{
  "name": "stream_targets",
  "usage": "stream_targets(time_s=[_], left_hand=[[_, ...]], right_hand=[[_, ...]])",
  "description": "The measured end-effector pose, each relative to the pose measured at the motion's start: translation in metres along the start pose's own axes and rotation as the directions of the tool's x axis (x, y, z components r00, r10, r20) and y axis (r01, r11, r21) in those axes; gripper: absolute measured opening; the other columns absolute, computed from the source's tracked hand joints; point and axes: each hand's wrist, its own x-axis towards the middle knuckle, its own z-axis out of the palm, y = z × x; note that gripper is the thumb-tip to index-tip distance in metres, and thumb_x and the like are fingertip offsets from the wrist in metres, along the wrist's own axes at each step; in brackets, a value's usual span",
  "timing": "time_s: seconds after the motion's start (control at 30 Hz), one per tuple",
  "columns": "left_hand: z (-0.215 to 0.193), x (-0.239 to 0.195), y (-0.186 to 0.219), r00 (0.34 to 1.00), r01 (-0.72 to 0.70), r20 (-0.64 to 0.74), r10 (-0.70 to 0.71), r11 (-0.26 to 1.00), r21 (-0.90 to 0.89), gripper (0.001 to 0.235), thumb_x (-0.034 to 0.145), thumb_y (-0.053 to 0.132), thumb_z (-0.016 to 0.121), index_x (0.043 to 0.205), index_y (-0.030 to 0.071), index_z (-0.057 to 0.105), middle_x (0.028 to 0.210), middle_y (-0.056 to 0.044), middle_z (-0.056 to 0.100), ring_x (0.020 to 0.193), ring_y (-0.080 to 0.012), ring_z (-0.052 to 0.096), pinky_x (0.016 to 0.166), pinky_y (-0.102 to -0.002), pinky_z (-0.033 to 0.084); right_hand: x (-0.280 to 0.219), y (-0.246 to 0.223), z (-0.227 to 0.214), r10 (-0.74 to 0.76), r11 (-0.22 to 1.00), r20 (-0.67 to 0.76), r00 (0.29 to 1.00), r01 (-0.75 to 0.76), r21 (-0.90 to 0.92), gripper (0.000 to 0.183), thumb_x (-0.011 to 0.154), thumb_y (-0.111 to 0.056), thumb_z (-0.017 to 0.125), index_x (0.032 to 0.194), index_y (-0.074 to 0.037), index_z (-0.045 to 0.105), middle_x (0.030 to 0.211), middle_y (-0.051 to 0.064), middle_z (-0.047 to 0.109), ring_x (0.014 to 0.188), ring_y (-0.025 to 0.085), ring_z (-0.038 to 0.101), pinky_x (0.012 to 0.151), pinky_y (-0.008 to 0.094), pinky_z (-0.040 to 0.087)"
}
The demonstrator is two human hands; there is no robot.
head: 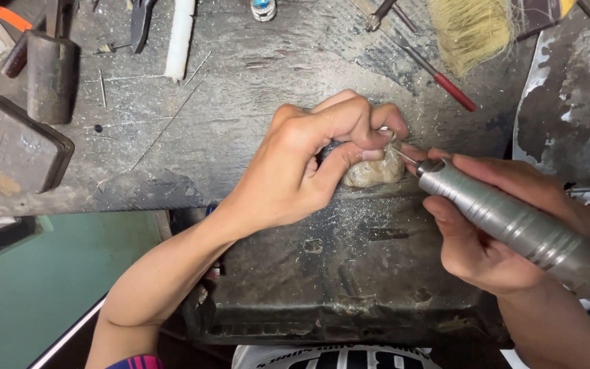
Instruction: Polishing a small jewelry piece using a hand-held rotary tool at a workbench
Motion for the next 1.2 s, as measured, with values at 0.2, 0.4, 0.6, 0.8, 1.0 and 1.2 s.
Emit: stream_targets(time_s=[0.2, 0.4, 0.6, 0.8, 1.0, 1.2], left_hand=[[0.0, 0.001, 0.0, 1.0, 0.017, 0.001, -0.017, 1.0, -0.003, 0.02, 0.104, -0.004, 0.054, 0.088, 0.005, 0.047, 0.092, -0.011, 0.063, 0.114, -0.0283, 0.075, 0.066, -0.025, 0.039], [0.001, 0.0, 0.002, 0.998, 0.059, -0.003, -0.059, 0.997, 0.054, 0.017, 0.107, 0.01, 0.053, 0.09, 0.008, 0.049, 0.117, -0.012, 0.073, 0.056, -0.0095, 0.04, 0.056, -0.024, 0.032], [0.003, -0.004, -0.008, 0.993, 0.117, 0.016, -0.117, 0.993, -0.031, 0.017, 0.107, 0.014, 0.054, 0.093, 0.015, 0.044, 0.128, -0.011, 0.072, 0.047, -0.0043, 0.026, 0.046, -0.02, 0.025], [0.001, -0.004, -0.005, 0.982, 0.188, 0.026, -0.186, 0.979, -0.084, 0.011, 0.107, 0.013, 0.054, 0.098, 0.013, 0.049, 0.132, -0.01, 0.07, 0.049, -0.0038, 0.024, 0.049, -0.02, 0.026], [0.0, -0.004, -0.005, 0.983, 0.186, 0.026, -0.184, 0.98, -0.065, 0.008, 0.107, 0.013, 0.056, 0.101, 0.013, 0.052, 0.133, -0.011, 0.07, 0.049, -0.003, 0.024, 0.049, -0.019, 0.028], [0.0, -0.005, -0.007, 0.989, 0.148, 0.018, -0.148, 0.989, -0.005, 0.007, 0.108, 0.013, 0.055, 0.101, 0.012, 0.053, 0.128, -0.009, 0.073, 0.049, -0.0039, 0.027, 0.048, -0.02, 0.025]], right_hand=[[0.01, -0.01, 0.003, -0.019, 1.0, 0.004, 1.0, 0.019, -0.023, 0.04, 0.092, -0.004, 0.082, 0.114, 0.02, 0.058, 0.099, 0.029, 0.073, 0.095, 0.041, 0.081, 0.081, 0.035, 0.065], [0.005, -0.003, -0.005, 0.001, 0.998, 0.117, 0.993, -0.008, 0.06, 0.047, 0.096, -0.001, 0.078, 0.13, 0.015, 0.051, 0.12, 0.035, 0.07, 0.114, 0.042, 0.078, 0.093, 0.036, 0.066], [-0.004, 0.002, 0.002, 0.072, 0.979, -0.136, 0.988, -0.043, 0.198, 0.033, 0.091, -0.002, 0.071, 0.113, 0.016, 0.054, 0.097, 0.032, 0.07, 0.095, 0.043, 0.081, 0.073, 0.032, 0.065], [0.008, -0.007, 0.003, 0.08, 0.987, -0.183, 0.98, -0.052, 0.149, 0.039, 0.097, -0.008, 0.059, 0.116, 0.022, 0.042, 0.106, 0.041, 0.066, 0.097, 0.046, 0.077, 0.08, 0.042, 0.066], [-0.015, 0.011, 0.019, 0.269, 0.798, -0.121, 0.956, -0.15, 0.584, 0.028, 0.106, -0.009, 0.04, 0.118, 0.016, 0.04, 0.118, 0.039, 0.061, 0.105, 0.047, 0.076, 0.095, 0.049, 0.074], [-0.01, 0.026, 0.008, 0.075, 0.921, -0.243, 0.967, 0.026, 0.389, 0.03, 0.098, -0.017, 0.07, 0.119, 0.0, 0.057, 0.114, 0.016, 0.069, 0.104, 0.029, 0.082, 0.085, 0.028, 0.075]])
